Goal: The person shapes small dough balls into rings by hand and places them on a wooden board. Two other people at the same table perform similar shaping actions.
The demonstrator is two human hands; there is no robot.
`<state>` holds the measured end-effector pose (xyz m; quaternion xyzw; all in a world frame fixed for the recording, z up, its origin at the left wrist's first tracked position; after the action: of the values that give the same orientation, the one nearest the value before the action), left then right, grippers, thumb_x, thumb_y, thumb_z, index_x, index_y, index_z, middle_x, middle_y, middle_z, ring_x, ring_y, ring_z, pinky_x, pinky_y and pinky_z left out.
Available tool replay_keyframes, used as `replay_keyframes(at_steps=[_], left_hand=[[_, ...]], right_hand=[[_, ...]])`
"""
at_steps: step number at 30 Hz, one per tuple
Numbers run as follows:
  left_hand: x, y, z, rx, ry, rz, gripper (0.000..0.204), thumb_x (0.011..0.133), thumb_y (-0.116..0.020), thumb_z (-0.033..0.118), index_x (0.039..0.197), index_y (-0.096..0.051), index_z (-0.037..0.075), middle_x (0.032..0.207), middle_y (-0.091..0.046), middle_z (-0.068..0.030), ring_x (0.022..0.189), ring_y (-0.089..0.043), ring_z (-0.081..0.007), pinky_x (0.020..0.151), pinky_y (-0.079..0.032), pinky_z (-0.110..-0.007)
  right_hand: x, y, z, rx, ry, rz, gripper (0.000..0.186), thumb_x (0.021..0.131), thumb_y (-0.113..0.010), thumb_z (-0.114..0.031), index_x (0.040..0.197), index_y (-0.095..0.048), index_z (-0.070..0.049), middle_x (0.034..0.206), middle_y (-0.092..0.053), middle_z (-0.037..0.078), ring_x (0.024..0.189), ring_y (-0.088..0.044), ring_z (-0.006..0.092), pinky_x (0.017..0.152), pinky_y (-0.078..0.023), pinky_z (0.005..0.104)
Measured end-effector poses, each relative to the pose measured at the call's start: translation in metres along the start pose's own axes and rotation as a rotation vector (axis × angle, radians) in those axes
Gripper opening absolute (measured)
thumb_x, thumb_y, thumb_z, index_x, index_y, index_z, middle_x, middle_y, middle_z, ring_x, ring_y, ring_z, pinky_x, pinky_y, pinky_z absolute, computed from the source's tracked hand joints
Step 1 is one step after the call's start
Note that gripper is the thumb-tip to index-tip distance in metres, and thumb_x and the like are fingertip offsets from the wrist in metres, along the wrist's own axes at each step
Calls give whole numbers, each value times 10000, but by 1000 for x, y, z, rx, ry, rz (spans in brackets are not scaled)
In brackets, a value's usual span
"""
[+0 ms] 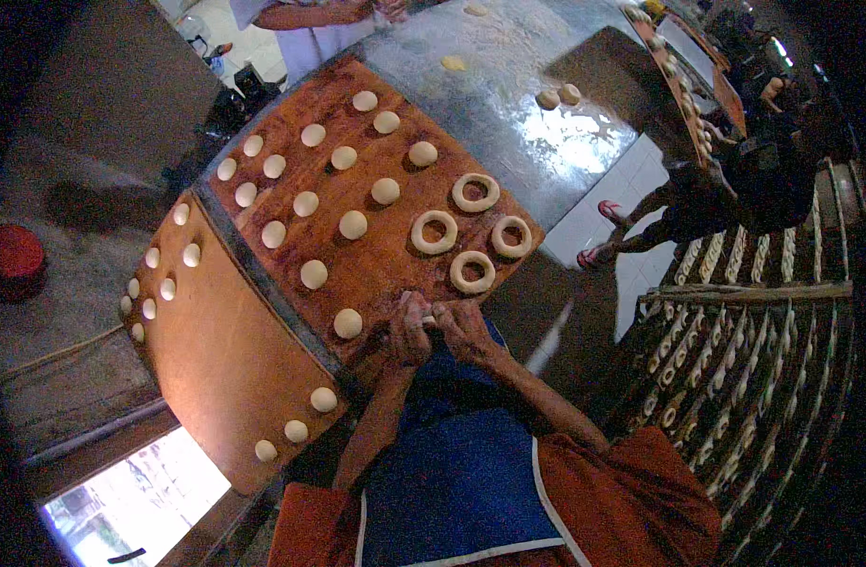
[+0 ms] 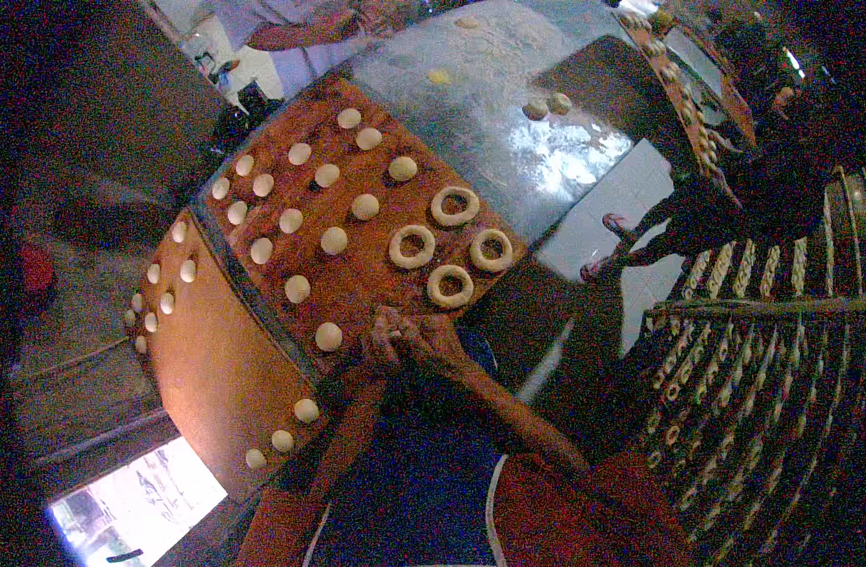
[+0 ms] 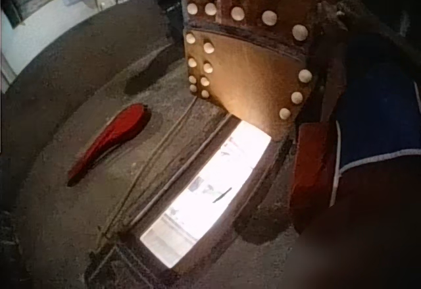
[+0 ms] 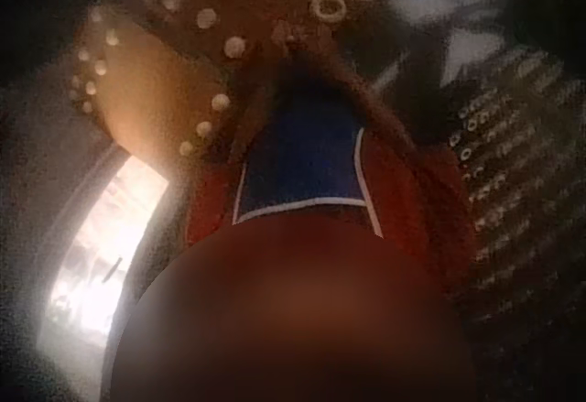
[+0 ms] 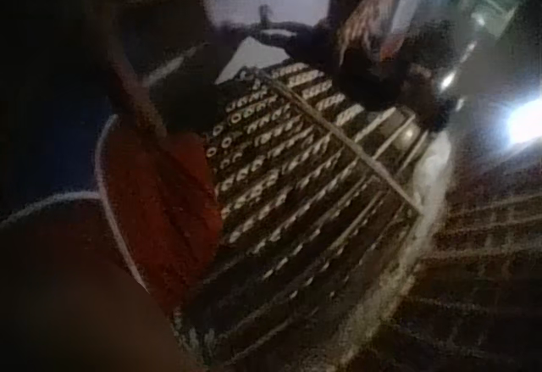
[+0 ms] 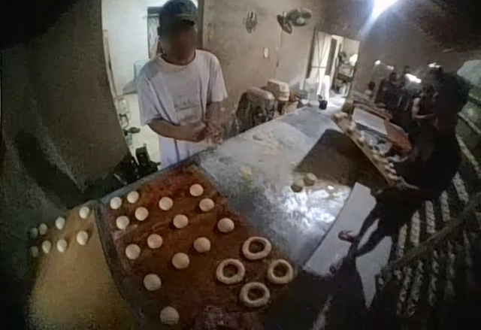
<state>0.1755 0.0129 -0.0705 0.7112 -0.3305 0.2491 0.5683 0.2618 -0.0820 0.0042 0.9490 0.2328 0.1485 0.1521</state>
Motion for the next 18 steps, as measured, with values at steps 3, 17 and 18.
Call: replay_keyframes(at_steps=[3, 17, 18], left_hand=[[5, 3, 8, 185, -29, 1, 456, 1043, -619, 222, 1421, -496, -2, 1331, -644, -181, 1161, -683, -261, 940, -564, -410], [64, -3, -65, -696, 794, -578, 249, 921, -745, 226, 1083, -699, 42, 1133, -634, -188, 1087, -603, -404, 964, -482, -529], [69, 0, -60, -704, 708, -526, 239, 911, -760, 225, 1058, -710, 44, 1083, -632, -161, 1081, -597, -384, 953, -481, -515]], right_hand=[[11, 7, -20, 342, -54, -178, 206, 931, -718, -219, 987, -693, -23, 931, -685, 144, 764, -656, 286, 699, -511, 423], [10, 93, -22, -336, -235, -68, 711, 835, -841, -155, 1435, -476, -44, 1251, -639, 200, 1076, -673, 371, 889, -565, 465], [9, 103, -5, -367, -317, -87, 702, 837, -841, -156, 1430, -481, -46, 1218, -648, 187, 1027, -676, 344, 869, -571, 452]])
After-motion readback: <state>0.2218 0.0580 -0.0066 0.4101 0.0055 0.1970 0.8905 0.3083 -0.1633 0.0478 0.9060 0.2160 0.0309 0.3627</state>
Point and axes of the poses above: each hand's wrist, its own x-axis towards the middle knuckle, its own y-axis out of the back of the hand, z = x × y, the point moved 9 cm from there along x, towards the middle knuckle
